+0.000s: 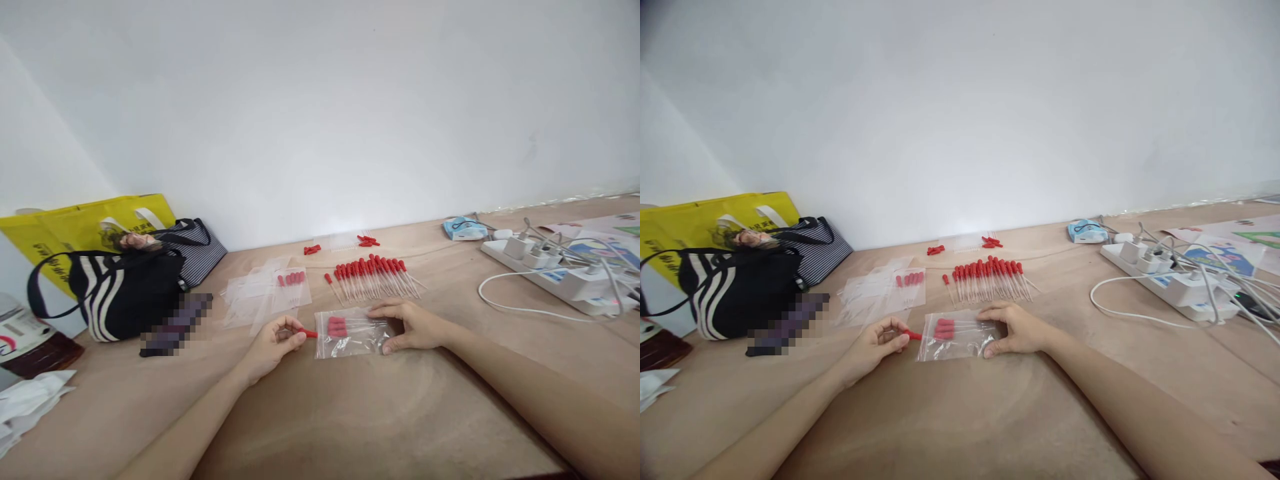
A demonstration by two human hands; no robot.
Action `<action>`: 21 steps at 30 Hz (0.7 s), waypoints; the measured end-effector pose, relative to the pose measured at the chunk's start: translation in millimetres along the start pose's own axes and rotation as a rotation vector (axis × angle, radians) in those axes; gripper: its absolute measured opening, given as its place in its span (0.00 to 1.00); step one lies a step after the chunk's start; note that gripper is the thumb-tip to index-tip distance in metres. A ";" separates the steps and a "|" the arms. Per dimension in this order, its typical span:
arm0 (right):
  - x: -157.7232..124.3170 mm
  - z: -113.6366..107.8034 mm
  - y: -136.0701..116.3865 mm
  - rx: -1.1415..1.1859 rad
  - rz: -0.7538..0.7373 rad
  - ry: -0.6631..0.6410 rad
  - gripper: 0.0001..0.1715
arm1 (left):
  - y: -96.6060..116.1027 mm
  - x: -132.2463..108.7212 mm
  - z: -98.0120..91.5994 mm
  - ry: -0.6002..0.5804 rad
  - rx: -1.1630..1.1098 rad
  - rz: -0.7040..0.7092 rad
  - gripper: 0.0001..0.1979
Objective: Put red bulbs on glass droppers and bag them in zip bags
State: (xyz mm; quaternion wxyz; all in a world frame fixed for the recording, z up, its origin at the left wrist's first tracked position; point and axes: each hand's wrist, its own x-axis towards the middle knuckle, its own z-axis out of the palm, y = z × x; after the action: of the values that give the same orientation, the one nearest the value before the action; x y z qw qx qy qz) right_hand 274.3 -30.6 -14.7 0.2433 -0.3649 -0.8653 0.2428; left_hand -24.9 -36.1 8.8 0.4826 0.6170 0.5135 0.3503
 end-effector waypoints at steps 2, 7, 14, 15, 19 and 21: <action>-0.1 0.5 0.8 0.000 -0.001 0.001 0.40 | 1.5 -2.1 0.5 -0.087 0.037 0.016 0.10; 0.2 1.1 2.1 0.009 -0.016 0.003 0.39 | -0.1 -4.2 8.6 -0.208 0.077 0.062 0.09; 0.3 0.9 1.9 0.002 -0.001 -0.005 0.40 | -3.6 -0.7 17.5 -0.193 0.022 0.124 0.10; 0.4 1.0 2.1 0.002 -0.002 -0.006 0.40 | -3.7 0.4 18.7 -0.195 0.007 0.130 0.11; 1.1 1.6 2.4 0.008 -0.006 0.003 0.40 | -5.1 5.0 26.8 -0.200 0.012 0.152 0.11; 1.5 1.8 2.0 0.010 -0.017 0.004 0.40 | -6.4 6.5 30.6 -0.178 0.048 0.174 0.10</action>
State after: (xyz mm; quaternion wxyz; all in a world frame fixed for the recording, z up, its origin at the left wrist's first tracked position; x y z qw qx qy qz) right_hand 273.3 -28.7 -16.9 0.2490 -0.3567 -0.8667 0.2442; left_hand 3.1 -36.9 -6.6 0.4791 0.6993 0.4215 0.3220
